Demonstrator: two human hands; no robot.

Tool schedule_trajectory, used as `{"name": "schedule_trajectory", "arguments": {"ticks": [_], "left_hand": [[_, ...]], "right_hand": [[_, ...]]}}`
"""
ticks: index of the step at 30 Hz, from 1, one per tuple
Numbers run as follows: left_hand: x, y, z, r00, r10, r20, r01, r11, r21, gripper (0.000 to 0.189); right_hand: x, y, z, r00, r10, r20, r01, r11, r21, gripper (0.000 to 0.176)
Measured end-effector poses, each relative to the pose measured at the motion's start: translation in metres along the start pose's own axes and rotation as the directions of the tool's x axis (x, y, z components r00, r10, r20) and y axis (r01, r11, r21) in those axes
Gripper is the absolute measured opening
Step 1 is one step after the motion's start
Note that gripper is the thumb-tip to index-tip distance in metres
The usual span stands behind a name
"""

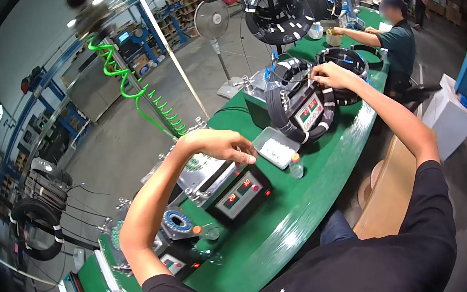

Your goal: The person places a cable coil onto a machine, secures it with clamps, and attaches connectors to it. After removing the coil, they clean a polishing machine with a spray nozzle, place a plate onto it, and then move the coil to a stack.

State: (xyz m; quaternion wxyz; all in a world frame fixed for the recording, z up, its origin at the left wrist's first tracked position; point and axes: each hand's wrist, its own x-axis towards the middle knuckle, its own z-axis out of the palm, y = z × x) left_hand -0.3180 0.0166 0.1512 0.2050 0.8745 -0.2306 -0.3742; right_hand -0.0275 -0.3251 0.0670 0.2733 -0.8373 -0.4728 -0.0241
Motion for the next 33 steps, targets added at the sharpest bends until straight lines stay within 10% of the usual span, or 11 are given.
{"name": "schedule_trajectory", "arguments": {"ticks": [7, 15, 22, 33], "left_hand": [[0.121, 0.0, -0.033, 0.928, -0.118, -0.354, 0.12, 0.993, -0.016, 0.055], [0.209, 0.011, -0.025, 0.478, -0.414, -0.775, 0.619, 0.785, -0.038, 0.057], [0.224, 0.03, -0.029, 0.35, -0.648, -0.677, 0.696, 0.663, -0.275, 0.049], [0.247, 0.057, -0.019, 0.223, -0.509, -0.832, 0.897, 0.441, -0.03, 0.044]], "right_hand": [[0.016, 0.097, -0.011, 0.995, -0.051, -0.087, 0.009, 0.904, -0.428, 0.038], [0.036, 0.139, -0.004, 0.912, -0.41, -0.025, 0.367, 0.84, -0.401, 0.036], [0.046, 0.165, 0.014, 0.84, -0.53, -0.115, 0.481, 0.827, -0.292, 0.035], [0.047, 0.17, 0.018, 0.848, -0.506, -0.156, 0.485, 0.861, -0.153, 0.04]]}}
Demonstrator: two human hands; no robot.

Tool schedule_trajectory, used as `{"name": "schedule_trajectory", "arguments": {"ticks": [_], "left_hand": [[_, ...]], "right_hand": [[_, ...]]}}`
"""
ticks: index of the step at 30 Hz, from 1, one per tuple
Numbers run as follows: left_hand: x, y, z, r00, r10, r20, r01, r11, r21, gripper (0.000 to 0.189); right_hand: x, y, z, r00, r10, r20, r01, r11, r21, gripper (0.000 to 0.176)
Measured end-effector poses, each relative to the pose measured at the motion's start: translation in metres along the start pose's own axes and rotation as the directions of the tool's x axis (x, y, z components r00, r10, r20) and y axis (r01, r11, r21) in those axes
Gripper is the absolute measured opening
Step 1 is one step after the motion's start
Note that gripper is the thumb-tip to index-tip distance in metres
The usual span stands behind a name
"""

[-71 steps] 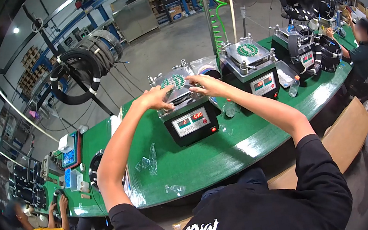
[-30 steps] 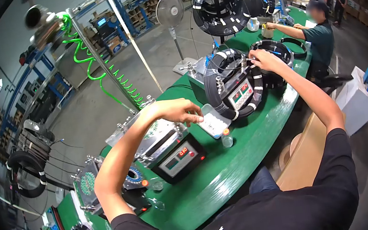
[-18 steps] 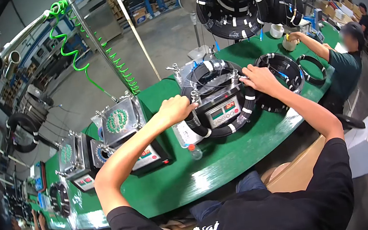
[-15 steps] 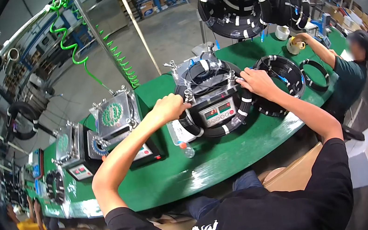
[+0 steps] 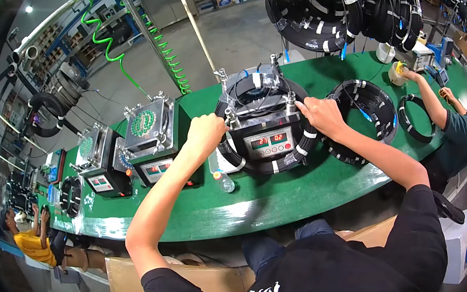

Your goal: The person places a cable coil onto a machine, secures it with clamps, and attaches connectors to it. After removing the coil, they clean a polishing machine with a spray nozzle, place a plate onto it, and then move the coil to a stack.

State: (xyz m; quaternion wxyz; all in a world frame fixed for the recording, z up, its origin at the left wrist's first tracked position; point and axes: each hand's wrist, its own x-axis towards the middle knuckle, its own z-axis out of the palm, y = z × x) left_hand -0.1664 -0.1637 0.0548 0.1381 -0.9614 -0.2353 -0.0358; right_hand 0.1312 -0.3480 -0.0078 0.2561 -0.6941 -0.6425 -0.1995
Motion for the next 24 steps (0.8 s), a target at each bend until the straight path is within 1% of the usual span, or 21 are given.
{"name": "schedule_trajectory", "arguments": {"ticks": [1, 2, 6, 7, 8, 9, 10, 11, 13, 14, 15, 17, 18, 19, 20, 21, 22, 23, 24], "left_hand": [[-0.001, -0.001, 0.001, 1.0, 0.019, -0.023, -0.019, 1.0, 0.018, 0.044], [0.0, -0.001, 0.001, 0.999, 0.044, -0.014, -0.043, 0.998, 0.052, 0.046], [0.009, -0.008, -0.007, 0.993, 0.097, 0.07, -0.101, 0.994, 0.042, 0.048], [0.012, -0.014, -0.007, 0.99, 0.125, 0.067, -0.126, 0.992, 0.018, 0.046], [0.019, -0.023, -0.01, 0.974, 0.095, 0.204, -0.07, 0.989, -0.129, 0.045], [0.026, -0.03, -0.017, 0.936, 0.087, 0.342, 0.008, 0.964, -0.267, 0.045], [0.034, -0.042, -0.022, 0.844, 0.177, 0.506, 0.088, 0.886, -0.456, 0.045], [0.043, -0.054, -0.026, 0.732, 0.215, 0.647, 0.161, 0.868, -0.47, 0.048], [0.052, -0.086, -0.017, 0.602, 0.304, 0.738, 0.361, 0.721, -0.592, 0.051], [0.06, -0.104, -0.013, 0.565, 0.349, 0.748, 0.401, 0.676, -0.619, 0.055], [0.068, -0.115, -0.011, 0.61, 0.341, 0.715, 0.399, 0.648, -0.649, 0.054], [0.09, -0.129, 0.001, 0.762, 0.226, 0.606, 0.409, 0.558, -0.722, 0.055], [0.102, -0.133, 0.011, 0.806, 0.156, 0.572, 0.449, 0.469, -0.761, 0.056], [0.114, -0.134, 0.023, 0.831, 0.056, 0.553, 0.49, 0.395, -0.777, 0.057], [0.126, -0.131, 0.038, 0.858, -0.058, 0.511, 0.5, 0.326, -0.802, 0.059], [0.137, -0.125, 0.056, 0.864, -0.176, 0.472, 0.503, 0.253, -0.826, 0.062], [0.149, -0.118, 0.077, 0.856, -0.283, 0.432, 0.499, 0.235, -0.834, 0.067], [0.157, -0.106, 0.089, 0.836, -0.38, 0.396, 0.481, 0.161, -0.862, 0.066], [0.169, -0.101, 0.114, 0.822, -0.464, 0.33, 0.413, 0.086, -0.907, 0.064]], "right_hand": [[0.001, 0.0, 0.001, 1.0, -0.001, -0.023, 0.001, 1.0, 0.006, 0.041], [0.001, 0.004, 0.008, 1.0, -0.002, -0.028, 0.003, 1.0, 0.01, 0.041], [0.002, 0.012, 0.021, 0.996, -0.016, -0.085, 0.02, 0.999, 0.05, 0.041], [0.002, 0.011, 0.022, 0.996, -0.015, -0.089, 0.019, 0.999, 0.046, 0.041], [0.003, 0.01, 0.02, 0.996, -0.013, -0.092, 0.017, 0.999, 0.039, 0.041], [0.003, 0.011, 0.02, 0.996, -0.009, -0.091, 0.012, 0.999, 0.032, 0.041], [0.004, 0.014, 0.023, 0.997, 0.01, -0.078, -0.005, 0.998, 0.063, 0.049], [0.005, 0.019, 0.023, 0.996, 0.078, -0.038, -0.072, 0.987, 0.147, 0.051], [0.015, 0.031, 0.02, 0.979, 0.2, 0.045, -0.204, 0.931, 0.304, 0.057], [0.025, 0.038, 0.018, 0.943, 0.293, 0.155, -0.332, 0.816, 0.474, 0.061], [0.035, 0.045, 0.019, 0.943, 0.292, 0.159, -0.332, 0.787, 0.52, 0.06], [0.057, 0.054, 0.029, 0.948, 0.301, 0.106, -0.307, 0.77, 0.56, 0.056], [0.071, 0.069, 0.045, 0.97, 0.231, 0.081, -0.235, 0.789, 0.567, 0.047], [0.089, 0.07, 0.045, 0.951, 0.276, 0.14, -0.303, 0.735, 0.607, 0.044], [0.104, 0.065, 0.05, 0.925, 0.318, 0.209, -0.375, 0.673, 0.638, 0.041], [0.116, 0.064, 0.054, 0.893, 0.352, 0.281, -0.446, 0.603, 0.662, 0.039], [0.127, 0.075, 0.071, 0.938, 0.305, 0.162, -0.34, 0.729, 0.594, 0.037], [0.137, 0.088, 0.101, 0.97, 0.238, 0.048, -0.229, 0.832, 0.506, 0.034], [0.149, 0.099, 0.119, 0.987, 0.151, -0.061, -0.115, 0.911, 0.396, 0.033]]}}
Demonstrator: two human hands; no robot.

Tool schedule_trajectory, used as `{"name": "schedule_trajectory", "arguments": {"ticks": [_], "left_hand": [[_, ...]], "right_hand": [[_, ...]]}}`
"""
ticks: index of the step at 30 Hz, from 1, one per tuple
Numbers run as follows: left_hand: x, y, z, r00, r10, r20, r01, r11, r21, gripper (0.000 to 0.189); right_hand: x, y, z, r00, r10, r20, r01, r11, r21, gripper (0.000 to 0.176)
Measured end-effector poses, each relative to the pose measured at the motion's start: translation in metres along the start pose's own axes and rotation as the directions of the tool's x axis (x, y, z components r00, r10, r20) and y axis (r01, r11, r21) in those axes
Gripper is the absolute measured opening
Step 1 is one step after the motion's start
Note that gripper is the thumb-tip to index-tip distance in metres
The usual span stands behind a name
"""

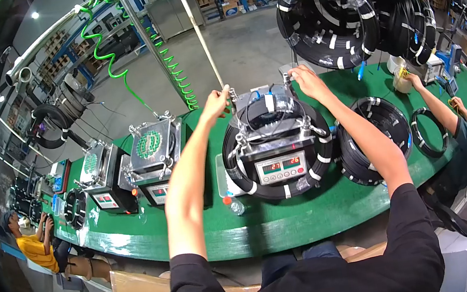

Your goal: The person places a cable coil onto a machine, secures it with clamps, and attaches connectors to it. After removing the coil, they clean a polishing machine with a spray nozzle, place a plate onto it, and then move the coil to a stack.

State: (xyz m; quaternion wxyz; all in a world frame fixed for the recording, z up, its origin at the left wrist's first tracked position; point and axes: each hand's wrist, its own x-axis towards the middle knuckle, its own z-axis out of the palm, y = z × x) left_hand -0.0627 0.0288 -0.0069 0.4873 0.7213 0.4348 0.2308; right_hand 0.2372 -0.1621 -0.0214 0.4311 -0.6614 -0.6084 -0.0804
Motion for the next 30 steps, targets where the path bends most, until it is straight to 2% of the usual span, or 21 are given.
{"name": "schedule_trajectory", "arguments": {"ticks": [1, 3, 5, 7, 10, 11, 12, 15, 16, 17, 18, 20, 21, 23, 25, 26, 29, 30], "left_hand": [[0.013, -0.013, 0.013, 0.994, 0.038, -0.102, -0.048, 0.994, -0.099, 0.063], [0.012, -0.02, 0.03, 0.965, -0.002, -0.264, -0.079, 0.952, -0.296, 0.053], [0.013, -0.028, 0.037, 0.966, -0.012, -0.26, -0.112, 0.883, -0.456, 0.048], [0.014, -0.033, 0.039, 0.966, 0.04, -0.256, -0.169, 0.845, -0.507, 0.043], [0.014, -0.033, 0.042, 0.965, 0.049, -0.258, -0.19, 0.808, -0.557, 0.04], [0.014, -0.032, 0.042, 0.966, 0.037, -0.258, -0.183, 0.801, -0.57, 0.039], [0.01, -0.027, 0.039, 0.974, -0.009, -0.226, -0.119, 0.827, -0.549, 0.036], [0.001, -0.016, 0.032, 0.983, -0.056, -0.174, -0.03, 0.891, -0.454, 0.031], [0.001, -0.021, 0.023, 0.997, -0.032, -0.069, 0.003, 0.922, -0.387, 0.037], [0.012, -0.036, 0.017, 1.0, 0.012, 0.026, -0.001, 0.911, -0.412, 0.047], [-0.006, -0.023, 0.013, 0.999, -0.024, 0.039, 0.037, 0.917, -0.397, 0.052], [-0.062, 0.022, 0.007, 0.993, -0.085, 0.087, 0.112, 0.922, -0.371, 0.063], [-0.066, 0.021, 0.004, 0.986, -0.089, 0.143, 0.135, 0.923, -0.36, 0.07], [-0.075, 0.02, 0.005, 0.99, -0.072, 0.118, 0.091, 0.983, -0.16, 0.079], [-0.088, 0.026, 0.008, 0.994, 0.018, 0.105, 0.003, 0.981, -0.193, 0.086], [-0.101, 0.031, 0.011, 0.998, 0.015, 0.066, -0.001, 0.977, -0.212, 0.085], [-0.077, -0.002, 0.029, 0.978, 0.208, -0.03, -0.21, 0.962, -0.173, 0.083], [-0.08, 0.001, 0.03, 0.964, 0.262, -0.043, -0.265, 0.94, -0.215, 0.077]], "right_hand": [[0.011, 0.006, 0.002, 0.999, 0.039, 0.034, -0.04, 0.999, 0.027, 0.031], [0.022, 0.012, 0.006, 0.986, 0.12, 0.114, -0.129, 0.989, 0.077, 0.027], [0.03, 0.014, 0.009, 0.938, 0.277, 0.209, -0.313, 0.935, 0.166, 0.022], [0.035, 0.017, 0.011, 0.856, 0.414, 0.31, -0.491, 0.84, 0.231, 0.017], [0.035, 0.028, 0.024, 0.911, 0.318, 0.261, -0.407, 0.789, 0.46, 0.016], [0.038, 0.031, 0.027, 0.91, 0.321, 0.261, -0.411, 0.779, 0.474, 0.016], [0.039, 0.036, 0.03, 0.908, 0.328, 0.261, -0.417, 0.767, 0.488, 0.017], [0.035, 0.04, 0.027, 0.817, 0.433, 0.38, -0.573, 0.679, 0.459, 0.024], [0.031, 0.025, 0.016, 0.786, 0.469, 0.403, -0.616, 0.646, 0.451, 0.028], [0.026, 0.01, 0.005, 0.752, 0.504, 0.424, -0.658, 0.61, 0.441, 0.033], [0.018, -0.004, -0.003, 0.725, 0.504, 0.469, -0.689, 0.542, 0.482, 0.049], [0.004, -0.031, -0.021, 0.727, 0.448, 0.521, -0.686, 0.515, 0.514, 0.056], [-0.003, -0.037, -0.026, 0.726, 0.42, 0.545, -0.686, 0.499, 0.53, 0.059], [-0.015, -0.041, -0.024, 0.738, 0.366, 0.567, -0.67, 0.495, 0.553, 0.066], [-0.02, -0.052, -0.021, 0.744, 0.397, 0.538, -0.66, 0.565, 0.496, 0.07], [-0.022, -0.045, -0.007, 0.822, 0.371, 0.432, -0.562, 0.651, 0.51, 0.072], [-0.027, -0.056, -0.012, 0.85, 0.371, 0.374, -0.525, 0.65, 0.55, 0.074], [-0.028, -0.059, -0.016, 0.854, 0.359, 0.377, -0.518, 0.657, 0.548, 0.073]]}}
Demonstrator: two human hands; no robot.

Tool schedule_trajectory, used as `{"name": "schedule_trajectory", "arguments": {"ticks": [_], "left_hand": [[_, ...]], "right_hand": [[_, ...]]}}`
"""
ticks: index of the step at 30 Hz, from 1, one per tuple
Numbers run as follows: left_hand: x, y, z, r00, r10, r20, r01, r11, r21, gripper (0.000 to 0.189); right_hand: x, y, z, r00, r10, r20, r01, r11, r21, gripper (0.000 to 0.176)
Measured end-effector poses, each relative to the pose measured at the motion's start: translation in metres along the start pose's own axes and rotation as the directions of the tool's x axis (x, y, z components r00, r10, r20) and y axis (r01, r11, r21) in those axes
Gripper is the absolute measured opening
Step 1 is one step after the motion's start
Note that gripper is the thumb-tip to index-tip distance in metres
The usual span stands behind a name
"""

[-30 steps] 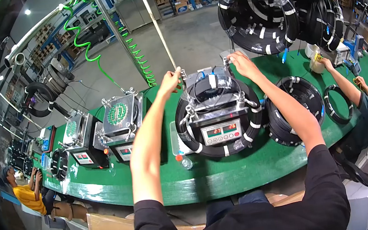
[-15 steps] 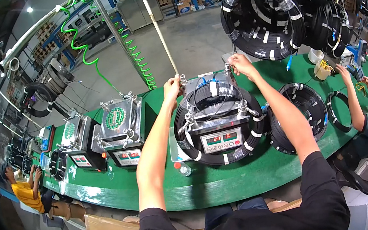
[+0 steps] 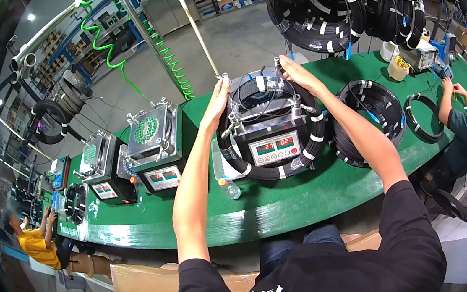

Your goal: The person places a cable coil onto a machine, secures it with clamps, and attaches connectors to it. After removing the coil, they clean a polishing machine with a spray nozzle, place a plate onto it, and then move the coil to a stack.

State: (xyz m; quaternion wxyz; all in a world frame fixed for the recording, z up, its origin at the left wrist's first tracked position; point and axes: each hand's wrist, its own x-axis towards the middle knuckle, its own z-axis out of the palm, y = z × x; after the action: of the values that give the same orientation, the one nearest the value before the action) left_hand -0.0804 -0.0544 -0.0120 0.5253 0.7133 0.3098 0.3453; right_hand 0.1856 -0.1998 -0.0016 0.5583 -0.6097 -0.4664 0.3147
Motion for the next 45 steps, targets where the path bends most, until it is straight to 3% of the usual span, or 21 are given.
{"name": "schedule_trajectory", "arguments": {"ticks": [3, 5, 7, 9, 12, 13, 15, 17, 19, 23, 25, 26, 28, 30, 33, 34, 35, 37, 39, 42, 45], "left_hand": [[-0.011, 0.008, 0.0, 1.0, -0.014, 0.021, 0.016, 0.995, -0.094, 0.07], [-0.02, 0.01, -0.002, 0.997, 0.023, -0.067, -0.027, 0.998, -0.049, 0.052], [-0.028, -0.005, -0.002, 0.973, 0.18, -0.143, -0.18, 0.984, 0.013, 0.047], [-0.04, -0.025, -0.004, 0.941, 0.224, -0.252, -0.218, 0.974, 0.052, 0.048], [-0.074, -0.034, -0.006, 0.957, 0.11, -0.27, -0.133, 0.989, -0.07, 0.054], [-0.084, -0.039, -0.001, 0.947, 0.141, -0.29, -0.179, 0.978, -0.108, 0.059], [-0.098, -0.048, 0.0, 0.95, -0.074, -0.304, 0.028, 0.988, -0.151, 0.063], [-0.104, -0.047, -0.001, 0.953, -0.189, -0.238, 0.128, 0.96, -0.25, 0.062], [-0.109, -0.032, 0.004, 0.948, -0.249, -0.198, 0.172, 0.924, -0.341, 0.062], [-0.104, -0.04, 0.001, 0.951, -0.264, -0.164, 0.194, 0.917, -0.35, 0.069], [-0.104, -0.046, 0.002, 0.954, -0.219, -0.204, 0.144, 0.934, -0.326, 0.071], [-0.104, -0.048, 0.004, 0.951, -0.199, -0.239, 0.114, 0.938, -0.327, 0.07], [-0.106, -0.055, 0.004, 0.943, -0.159, -0.294, 0.069, 0.954, -0.293, 0.07], [-0.103, -0.063, 0.002, 0.935, -0.113, -0.336, 0.038, 0.974, -0.222, 0.071], [-0.101, -0.069, 0.0, 0.834, 0.128, -0.537, 0.05, 0.951, 0.305, 0.072], [-0.116, -0.038, 0.015, 0.782, 0.132, -0.609, -0.017, 0.982, 0.19, 0.066], [-0.12, -0.038, 0.022, 0.759, 0.218, -0.614, -0.102, 0.97, 0.219, 0.061], [-0.12, -0.038, 0.027, 0.685, 0.391, -0.614, -0.274, 0.92, 0.28, 0.054], [-0.137, -0.037, 0.038, 0.695, 0.387, -0.607, -0.251, 0.921, 0.299, 0.049], [-0.17, -0.056, 0.062, 0.692, 0.395, -0.603, -0.226, 0.913, 0.339, 0.047], [-0.206, -0.065, 0.087, 0.755, 0.314, -0.576, -0.172, 0.942, 0.289, 0.077]], "right_hand": [[-0.028, -0.005, -0.015, 0.998, -0.053, 0.026, 0.055, 0.993, -0.107, 0.072], [-0.032, 0.042, -0.012, 0.947, -0.315, -0.064, 0.309, 0.947, -0.086, 0.063], [-0.064, 0.045, -0.008, 0.97, -0.211, -0.118, 0.214, 0.977, 0.012, 0.058], [-0.08, 0.047, -0.005, 0.953, -0.212, -0.215, 0.222, 0.975, 0.02, 0.053], [-0.098, 0.057, 0.005, 0.878, -0.263, -0.401, 0.242, 0.965, -0.103, 0.058], [-0.103, 0.057, 0.002, 0.909, -0.18, -0.375, 0.161, 0.984, -0.08, 0.059], [-0.114, 0.052, -0.003, 0.948, -0.015, -0.318, 0.003, 0.999, -0.041, 0.064], [-0.117, 0.045, 0.003, 0.964, 0.043, -0.262, 0.015, 0.976, 0.215, 0.066], [-0.116, 0.042, 0.005, 0.972, 0.097, -0.216, -0.033, 0.959, 0.283, 0.066], [-0.114, 0.064, 0.001, 0.961, 0.081, -0.266, -0.026, 0.978, 0.206, 0.064], [-0.114, 0.072, 0.001, 0.942, -0.029, -0.335, 0.054, 0.996, 0.065, 0.065], [-0.119, 0.076, 0.0, 0.931, -0.018, -0.365, 0.01, 1.0, -0.023, 0.07], [-0.135, 0.078, 0.021, 0.859, -0.086, -0.505, 0.095, 0.995, -0.009, 0.069], [-0.144, 0.086, 0.026, 0.854, -0.212, -0.475, 0.247, 0.969, 0.012, 0.056], [-0.171, 0.092, 0.047, 0.764, -0.323, -0.559, 0.288, 0.945, -0.152, 0.05], [-0.179, 0.095, 0.053, 0.77, -0.273, -0.576, 0.257, 0.96, -0.111, 0.049], [-0.188, 0.1, 0.061, 0.74, -0.291, -0.606, 0.253, 0.956, -0.15, 0.048], [-0.214, 0.088, 0.09, 0.769, -0.169, -0.616, 0.212, 0.977, -0.004, 0.056], [-0.219, 0.116, 0.111, 0.677, -0.24, -0.695, 0.259, 0.963, -0.08, 0.065], [-0.212, 0.137, 0.117, 0.661, -0.174, -0.73, 0.209, 0.977, -0.043, 0.065], [-0.211, 0.144, 0.109, 0.685, -0.209, -0.698, 0.228, 0.971, -0.067, 0.065]]}}
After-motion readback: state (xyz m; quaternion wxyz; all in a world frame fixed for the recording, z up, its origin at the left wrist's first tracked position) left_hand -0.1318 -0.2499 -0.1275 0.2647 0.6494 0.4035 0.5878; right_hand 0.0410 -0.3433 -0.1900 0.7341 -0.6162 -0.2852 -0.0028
